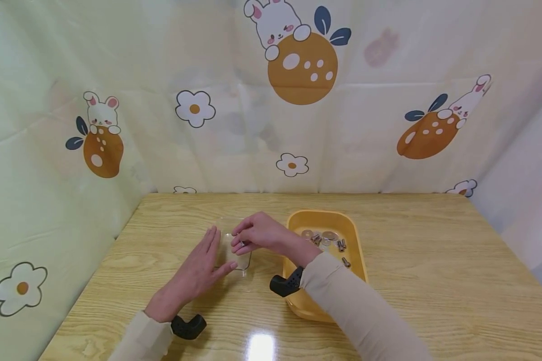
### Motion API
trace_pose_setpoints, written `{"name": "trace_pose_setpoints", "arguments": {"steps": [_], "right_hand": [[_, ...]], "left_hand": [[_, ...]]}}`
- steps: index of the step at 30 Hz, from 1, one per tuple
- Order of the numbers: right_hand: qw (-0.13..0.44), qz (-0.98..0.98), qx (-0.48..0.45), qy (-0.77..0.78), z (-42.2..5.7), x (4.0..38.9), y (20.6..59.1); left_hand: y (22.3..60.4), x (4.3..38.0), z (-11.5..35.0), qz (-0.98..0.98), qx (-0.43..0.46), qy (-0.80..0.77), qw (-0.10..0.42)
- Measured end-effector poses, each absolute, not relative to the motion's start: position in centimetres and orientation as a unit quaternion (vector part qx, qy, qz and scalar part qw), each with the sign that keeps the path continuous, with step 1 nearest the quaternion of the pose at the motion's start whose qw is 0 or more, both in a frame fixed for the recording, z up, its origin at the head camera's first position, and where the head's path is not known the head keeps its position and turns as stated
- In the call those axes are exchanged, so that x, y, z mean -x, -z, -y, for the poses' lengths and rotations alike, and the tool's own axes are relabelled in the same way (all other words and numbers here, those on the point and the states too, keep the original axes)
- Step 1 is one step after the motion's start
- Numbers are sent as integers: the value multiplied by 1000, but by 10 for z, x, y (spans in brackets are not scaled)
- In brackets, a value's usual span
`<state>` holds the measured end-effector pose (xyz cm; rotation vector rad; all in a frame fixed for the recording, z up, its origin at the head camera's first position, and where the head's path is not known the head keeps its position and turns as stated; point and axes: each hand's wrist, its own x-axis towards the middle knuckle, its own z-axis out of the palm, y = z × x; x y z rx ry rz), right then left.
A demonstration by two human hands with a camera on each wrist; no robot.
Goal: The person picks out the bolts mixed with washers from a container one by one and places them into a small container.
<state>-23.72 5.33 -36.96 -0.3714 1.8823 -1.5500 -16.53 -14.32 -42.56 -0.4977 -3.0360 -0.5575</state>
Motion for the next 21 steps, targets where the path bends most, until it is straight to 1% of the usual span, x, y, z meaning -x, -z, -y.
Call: {"name": "trace_pose_setpoints", "arguments": {"steps": [6,15,21], "right_hand": [[330,-733,142,578,-43,239,372],[318,-763,123,550,-40,247,381],[310,-772,124,541,-39,248,386]], "left_hand": [[430,165,145,968,164,190,8],[433,166,144,966,157,206,11],[434,165,145,969,154,194,22]]}}
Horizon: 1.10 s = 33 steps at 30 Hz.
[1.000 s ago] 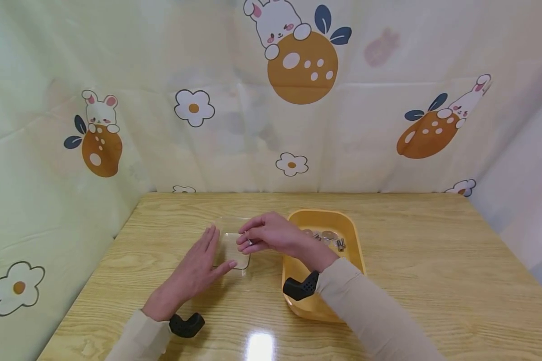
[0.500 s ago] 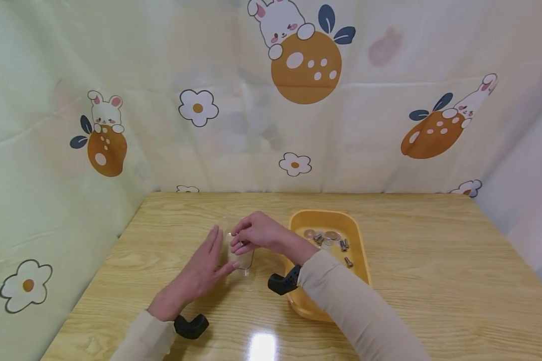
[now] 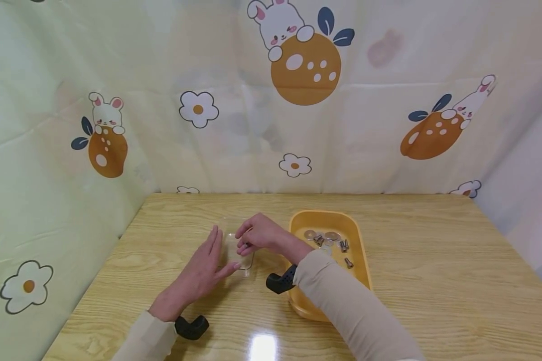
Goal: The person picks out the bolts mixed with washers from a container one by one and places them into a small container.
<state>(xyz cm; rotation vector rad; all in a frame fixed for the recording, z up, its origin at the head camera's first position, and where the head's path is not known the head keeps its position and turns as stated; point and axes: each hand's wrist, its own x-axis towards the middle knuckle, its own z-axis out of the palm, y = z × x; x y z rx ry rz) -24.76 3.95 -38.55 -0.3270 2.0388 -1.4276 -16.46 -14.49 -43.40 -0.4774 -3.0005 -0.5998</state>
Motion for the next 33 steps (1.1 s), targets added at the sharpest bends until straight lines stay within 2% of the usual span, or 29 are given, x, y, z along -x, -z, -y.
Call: {"name": "trace_pose_setpoints", "arguments": {"steps": [20,27,33], "right_hand": [[270,-844,156,436,-23,243,383],[237,-901,197,304,-10,244,381],[244,-918,200,242,-2,246,380]], "left_hand": [[435,165,146,968,151,198,20],[435,164,146,969,154,193,18],[435,165,147,968,155,197,14]]}}
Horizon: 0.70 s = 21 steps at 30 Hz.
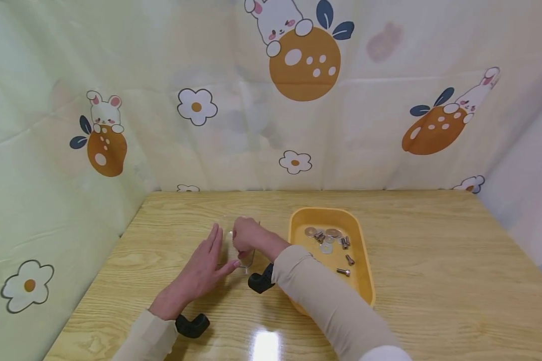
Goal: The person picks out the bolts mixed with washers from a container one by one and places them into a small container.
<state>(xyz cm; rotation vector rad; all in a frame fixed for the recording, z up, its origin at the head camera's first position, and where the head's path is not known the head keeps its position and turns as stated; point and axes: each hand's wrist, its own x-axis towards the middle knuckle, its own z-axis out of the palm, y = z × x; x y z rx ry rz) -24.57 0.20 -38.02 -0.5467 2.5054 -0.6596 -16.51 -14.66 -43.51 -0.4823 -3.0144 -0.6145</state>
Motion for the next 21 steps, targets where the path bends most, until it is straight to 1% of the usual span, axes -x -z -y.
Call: {"name": "trace_pose_setpoints", "arguments": {"steps": [13,18,21], "right_hand": [[242,-934,211,159,2,247,380],[238,-932,220,164,1,245,378],[238,-925,222,198,-1,244,377]], "left_hand": [[433,165,145,966,158,205,17],[434,164,146,966,160,201,16],[434,164,147,967,159,200,16]]}}
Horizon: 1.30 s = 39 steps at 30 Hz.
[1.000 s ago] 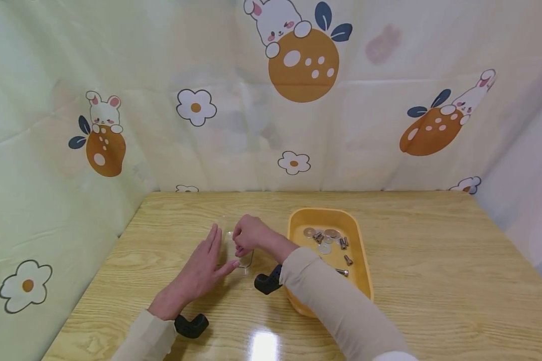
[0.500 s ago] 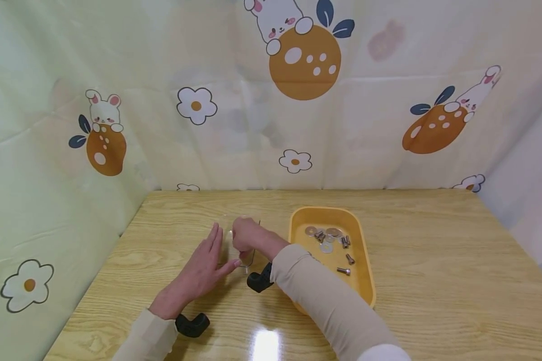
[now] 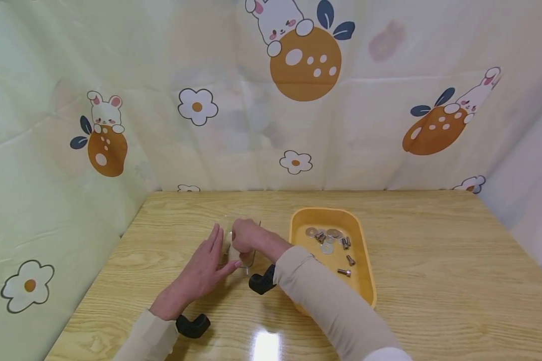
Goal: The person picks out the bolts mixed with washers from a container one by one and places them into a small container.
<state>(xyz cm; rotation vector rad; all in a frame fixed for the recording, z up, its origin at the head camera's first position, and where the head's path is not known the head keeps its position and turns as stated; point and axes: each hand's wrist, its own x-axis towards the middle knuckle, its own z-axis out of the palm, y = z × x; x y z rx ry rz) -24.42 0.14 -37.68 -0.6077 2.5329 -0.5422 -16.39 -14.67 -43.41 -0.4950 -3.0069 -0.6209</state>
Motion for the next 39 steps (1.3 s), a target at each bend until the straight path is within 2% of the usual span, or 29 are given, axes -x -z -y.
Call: {"name": "trace_pose_setpoints", "arguments": {"steps": [11,39], "right_hand": [[264,-874,183,364,-20,243,369],[300,-749,161,569,-78,236,369]], "left_hand": [[436,164,146,967,159,199,24],[426,166,136,968,158,190,42]]}}
